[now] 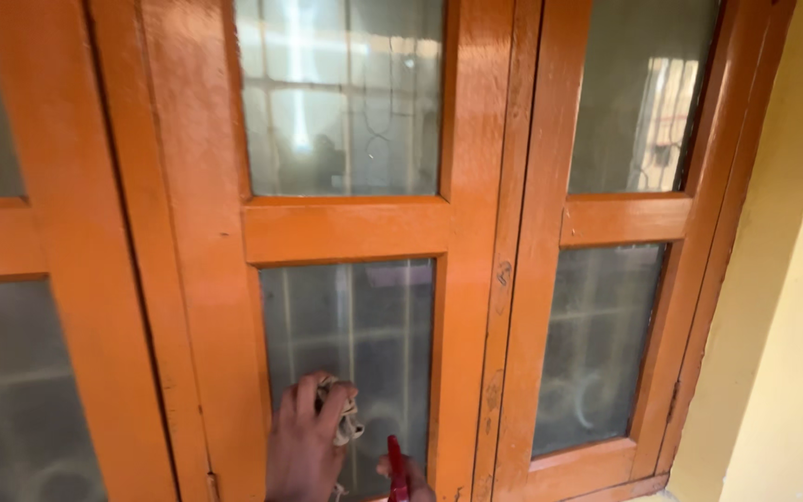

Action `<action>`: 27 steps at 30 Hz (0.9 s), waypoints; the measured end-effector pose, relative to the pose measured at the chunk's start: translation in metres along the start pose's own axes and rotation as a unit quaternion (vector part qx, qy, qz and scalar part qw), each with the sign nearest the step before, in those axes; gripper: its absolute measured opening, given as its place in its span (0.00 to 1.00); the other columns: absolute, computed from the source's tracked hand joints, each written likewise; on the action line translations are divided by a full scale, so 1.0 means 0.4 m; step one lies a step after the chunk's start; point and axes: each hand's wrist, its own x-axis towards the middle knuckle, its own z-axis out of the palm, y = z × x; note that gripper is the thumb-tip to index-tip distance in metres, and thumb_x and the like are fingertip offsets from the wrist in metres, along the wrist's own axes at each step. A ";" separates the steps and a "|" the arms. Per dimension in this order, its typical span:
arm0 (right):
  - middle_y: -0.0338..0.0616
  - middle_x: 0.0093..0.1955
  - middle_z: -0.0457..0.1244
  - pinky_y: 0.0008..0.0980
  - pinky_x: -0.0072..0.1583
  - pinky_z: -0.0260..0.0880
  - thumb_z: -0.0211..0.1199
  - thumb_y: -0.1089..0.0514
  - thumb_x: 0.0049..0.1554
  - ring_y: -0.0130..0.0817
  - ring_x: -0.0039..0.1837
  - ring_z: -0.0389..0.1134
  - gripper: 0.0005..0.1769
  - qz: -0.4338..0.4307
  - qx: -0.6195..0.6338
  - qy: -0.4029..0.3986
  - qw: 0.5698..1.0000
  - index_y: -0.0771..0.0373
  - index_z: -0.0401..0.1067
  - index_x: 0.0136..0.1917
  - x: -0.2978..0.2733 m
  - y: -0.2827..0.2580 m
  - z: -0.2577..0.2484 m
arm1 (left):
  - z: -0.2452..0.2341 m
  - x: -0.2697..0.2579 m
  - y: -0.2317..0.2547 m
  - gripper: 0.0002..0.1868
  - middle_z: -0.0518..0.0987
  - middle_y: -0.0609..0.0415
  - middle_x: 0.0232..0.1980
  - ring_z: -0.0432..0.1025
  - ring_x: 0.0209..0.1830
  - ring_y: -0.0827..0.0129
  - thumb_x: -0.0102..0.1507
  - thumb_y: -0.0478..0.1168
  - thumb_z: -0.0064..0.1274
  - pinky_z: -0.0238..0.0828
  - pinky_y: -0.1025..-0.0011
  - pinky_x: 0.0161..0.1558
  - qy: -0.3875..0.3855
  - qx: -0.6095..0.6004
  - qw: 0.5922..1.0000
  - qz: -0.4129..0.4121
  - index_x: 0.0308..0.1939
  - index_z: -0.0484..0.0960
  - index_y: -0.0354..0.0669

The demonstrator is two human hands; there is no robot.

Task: The person cleans a window by wiping the glass panels with a cloth and spraying liquid from a bottle onto the surface.

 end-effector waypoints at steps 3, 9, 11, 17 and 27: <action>0.44 0.46 0.73 0.33 0.63 0.72 0.58 0.67 0.37 0.35 0.57 0.76 0.29 -0.008 -0.003 -0.004 1.000 0.56 0.74 0.55 -0.015 -0.049 0.054 | -0.057 -0.026 -0.030 0.39 0.65 0.51 0.60 0.67 0.58 0.48 0.41 0.23 0.64 0.71 0.52 0.52 0.007 0.008 1.000 -0.019 0.55 0.77 0.55; 0.45 0.46 0.72 0.32 0.66 0.71 0.57 0.68 0.37 0.34 0.59 0.76 0.27 0.021 -0.017 0.028 0.999 0.59 0.73 0.53 -0.134 -0.115 0.115 | -0.148 -0.070 -0.067 0.37 0.67 0.50 0.58 0.67 0.55 0.48 0.42 0.25 0.65 0.73 0.52 0.50 0.045 0.005 0.999 -0.022 0.54 0.76 0.54; 0.45 0.46 0.72 0.32 0.67 0.70 0.56 0.69 0.38 0.35 0.59 0.76 0.26 0.048 -0.028 0.027 0.998 0.60 0.73 0.52 -0.149 -0.143 0.128 | -0.166 -0.075 -0.079 0.36 0.67 0.50 0.58 0.68 0.55 0.48 0.42 0.25 0.65 0.73 0.52 0.50 0.066 0.006 0.997 -0.028 0.54 0.77 0.53; 0.47 0.44 0.71 0.34 0.66 0.71 0.55 0.72 0.37 0.37 0.58 0.76 0.24 0.043 -0.038 0.032 0.998 0.61 0.74 0.48 -0.195 -0.203 0.162 | -0.188 -0.123 -0.123 0.37 0.68 0.51 0.55 0.68 0.54 0.49 0.43 0.27 0.66 0.73 0.53 0.50 0.070 0.011 0.994 -0.086 0.56 0.77 0.55; 0.45 0.43 0.72 0.32 0.63 0.74 0.57 0.70 0.36 0.37 0.53 0.77 0.28 -0.010 -0.061 -0.015 0.998 0.58 0.75 0.52 -0.165 -0.244 0.174 | -0.228 -0.161 -0.159 0.39 0.68 0.52 0.57 0.68 0.54 0.49 0.43 0.27 0.66 0.75 0.54 0.49 0.108 0.028 0.983 -0.143 0.57 0.77 0.57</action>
